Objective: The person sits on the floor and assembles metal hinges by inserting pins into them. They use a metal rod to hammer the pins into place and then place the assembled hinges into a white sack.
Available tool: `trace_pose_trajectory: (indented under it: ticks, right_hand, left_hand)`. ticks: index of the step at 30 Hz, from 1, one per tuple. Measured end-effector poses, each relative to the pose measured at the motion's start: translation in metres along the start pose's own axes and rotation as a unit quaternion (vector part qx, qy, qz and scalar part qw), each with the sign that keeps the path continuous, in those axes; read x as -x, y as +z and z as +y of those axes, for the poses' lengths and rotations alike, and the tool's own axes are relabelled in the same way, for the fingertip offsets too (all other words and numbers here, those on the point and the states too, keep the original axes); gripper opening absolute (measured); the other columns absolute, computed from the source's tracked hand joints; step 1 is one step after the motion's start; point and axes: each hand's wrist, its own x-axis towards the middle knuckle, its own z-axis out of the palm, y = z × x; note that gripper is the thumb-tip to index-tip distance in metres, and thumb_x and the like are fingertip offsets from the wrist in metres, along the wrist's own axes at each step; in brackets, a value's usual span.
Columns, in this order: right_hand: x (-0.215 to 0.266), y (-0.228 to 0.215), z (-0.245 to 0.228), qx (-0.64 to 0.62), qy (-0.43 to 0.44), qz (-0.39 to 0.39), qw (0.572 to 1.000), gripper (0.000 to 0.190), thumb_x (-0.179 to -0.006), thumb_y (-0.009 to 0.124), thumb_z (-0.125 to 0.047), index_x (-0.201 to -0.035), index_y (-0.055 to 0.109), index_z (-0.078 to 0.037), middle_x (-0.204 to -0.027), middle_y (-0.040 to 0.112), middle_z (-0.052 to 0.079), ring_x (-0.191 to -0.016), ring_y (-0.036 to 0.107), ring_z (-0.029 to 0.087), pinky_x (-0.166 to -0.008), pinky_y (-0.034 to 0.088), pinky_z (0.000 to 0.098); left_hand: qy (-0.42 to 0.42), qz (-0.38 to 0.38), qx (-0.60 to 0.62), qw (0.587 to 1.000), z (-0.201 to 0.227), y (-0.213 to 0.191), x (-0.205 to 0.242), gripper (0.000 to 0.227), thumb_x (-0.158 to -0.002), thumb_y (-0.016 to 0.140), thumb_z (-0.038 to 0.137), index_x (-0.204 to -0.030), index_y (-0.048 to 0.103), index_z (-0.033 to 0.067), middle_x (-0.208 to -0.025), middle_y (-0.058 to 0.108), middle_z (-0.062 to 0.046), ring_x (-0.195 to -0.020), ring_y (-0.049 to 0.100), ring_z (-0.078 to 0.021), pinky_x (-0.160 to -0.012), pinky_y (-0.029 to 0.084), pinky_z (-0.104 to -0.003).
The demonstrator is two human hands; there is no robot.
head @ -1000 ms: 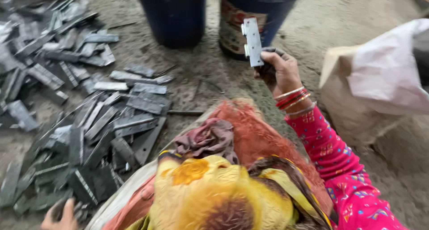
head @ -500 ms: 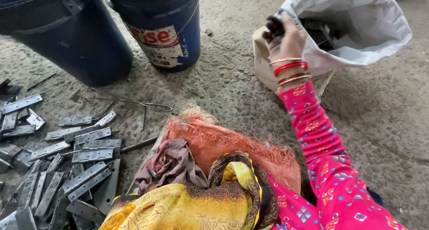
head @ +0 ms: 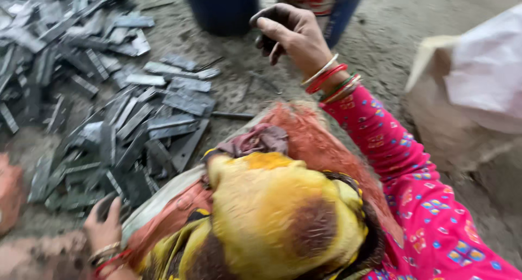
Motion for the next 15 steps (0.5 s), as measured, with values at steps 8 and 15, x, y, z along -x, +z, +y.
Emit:
trace_pose_trajectory:
  ticks: [8,15]
  right_hand:
    - [-0.094,0.144,0.034,0.226,-0.082,-0.281,0.929,0.019,-0.109,0.067,-0.020,-0.113,0.070,-0.002,-0.085,0.070,0.005,-0.075,0.064,0.010,-0.064,0.053,0.0282]
    - [-0.133,0.234,0.215,0.511,-0.196,-0.326,0.771,0.031,-0.090,0.076,-0.034,-0.100,0.071,-0.005,-0.088,0.070,0.020,-0.084,0.068,0.042,-0.074,0.053,0.0514]
  left_hand:
    - [-0.091,0.001,0.182,0.979,0.026,0.023,-0.004,0.027,-0.097,0.069,0.015,-0.120,0.070,0.0007,-0.106,0.074,-0.006,-0.088,0.073,-0.0139,-0.076,0.061,-0.028]
    - [-0.048,0.031,0.210,0.976,-0.002,0.044,-0.020,0.026,-0.101,0.068,0.015,-0.122,0.071,0.0001,-0.110,0.076,-0.009,-0.094,0.072,-0.0154,-0.081,0.060,-0.029]
